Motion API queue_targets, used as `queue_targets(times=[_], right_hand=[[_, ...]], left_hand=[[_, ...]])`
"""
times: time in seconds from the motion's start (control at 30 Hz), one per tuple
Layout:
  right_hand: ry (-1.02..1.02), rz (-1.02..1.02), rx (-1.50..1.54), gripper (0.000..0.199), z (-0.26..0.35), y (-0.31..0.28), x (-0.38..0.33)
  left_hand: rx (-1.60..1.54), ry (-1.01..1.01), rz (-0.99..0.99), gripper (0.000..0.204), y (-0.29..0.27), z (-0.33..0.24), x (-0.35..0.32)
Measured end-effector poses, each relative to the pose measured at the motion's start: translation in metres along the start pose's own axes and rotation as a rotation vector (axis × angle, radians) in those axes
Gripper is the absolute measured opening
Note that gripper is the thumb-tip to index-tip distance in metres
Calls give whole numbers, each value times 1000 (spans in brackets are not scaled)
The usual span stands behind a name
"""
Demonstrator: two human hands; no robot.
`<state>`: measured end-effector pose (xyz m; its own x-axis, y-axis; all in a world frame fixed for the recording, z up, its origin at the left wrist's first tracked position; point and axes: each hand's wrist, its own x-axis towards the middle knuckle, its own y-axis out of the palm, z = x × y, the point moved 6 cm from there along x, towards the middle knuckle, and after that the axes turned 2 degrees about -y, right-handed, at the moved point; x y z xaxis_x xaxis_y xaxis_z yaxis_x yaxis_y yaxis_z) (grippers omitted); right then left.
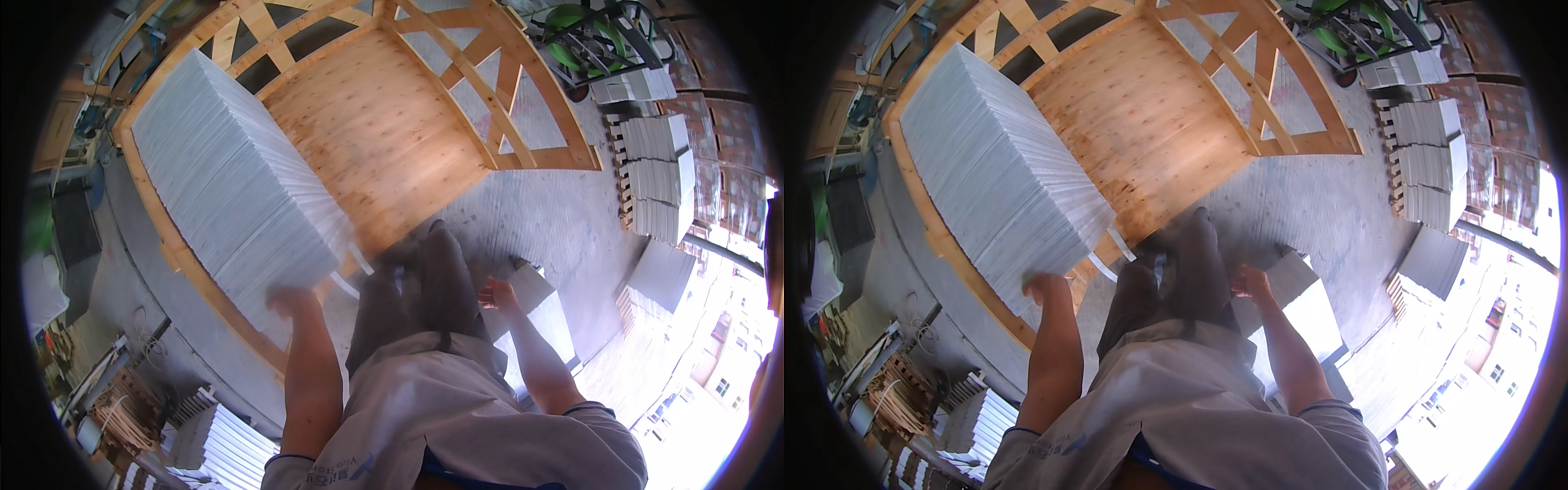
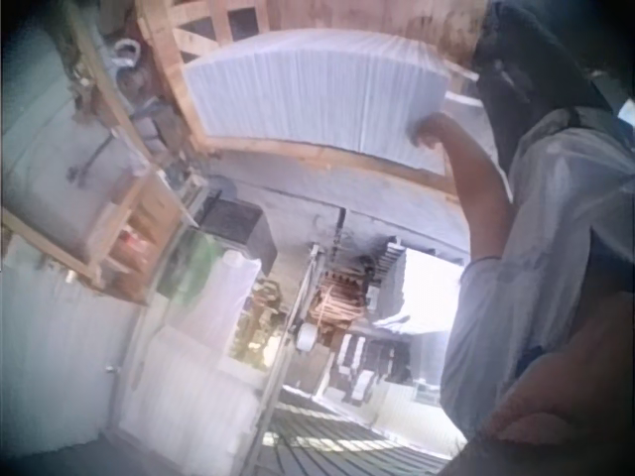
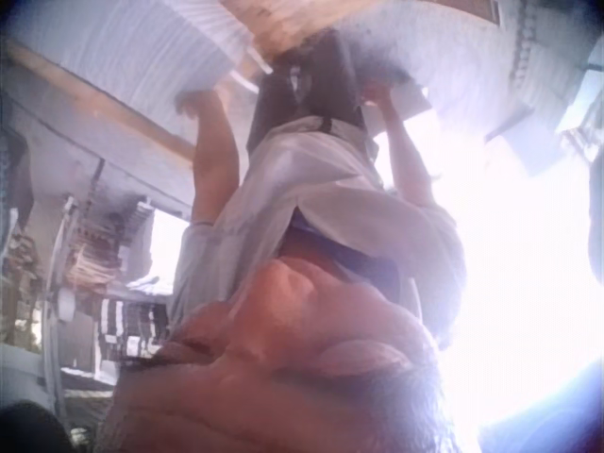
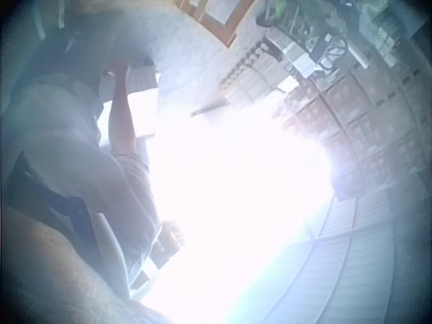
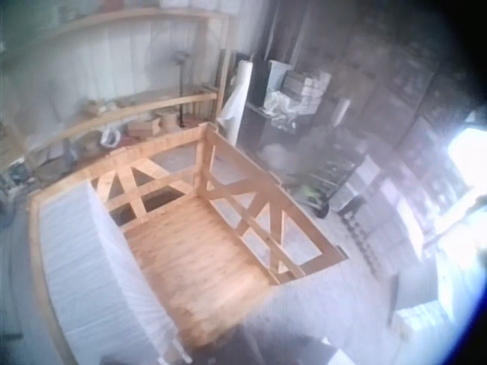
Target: The person repeatedly picks up white rectangular panels from a stack and places them onto a wooden pallet frame. The person walks back and forth between the stack and the pallet, handling one panel at a time and aligning it on the growing pile.
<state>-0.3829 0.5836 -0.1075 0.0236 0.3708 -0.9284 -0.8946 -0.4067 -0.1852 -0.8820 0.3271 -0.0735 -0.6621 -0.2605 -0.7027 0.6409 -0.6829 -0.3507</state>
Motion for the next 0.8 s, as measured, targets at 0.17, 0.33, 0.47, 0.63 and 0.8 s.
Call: queue_targets(times=[0.17,0.33,0.47,0.63,0.8], right_hand=[[54,88,112,32,-26,9,-14],[-7,16,-17,29,-31,15,-14],[-3,39,-1,29,-28,27,-11],[7,109,139,30,-20,38,-10],[-22,29,89,33,-24,30,-9]], left_hand=[[262,138,55,38,1,-8,-1],[363,198,55,33,15,-13,10],[292,168,70,29,20,-11,14],[218,151,51,30,15,-8,12],[61,67,-4,34,9,-4,7]])
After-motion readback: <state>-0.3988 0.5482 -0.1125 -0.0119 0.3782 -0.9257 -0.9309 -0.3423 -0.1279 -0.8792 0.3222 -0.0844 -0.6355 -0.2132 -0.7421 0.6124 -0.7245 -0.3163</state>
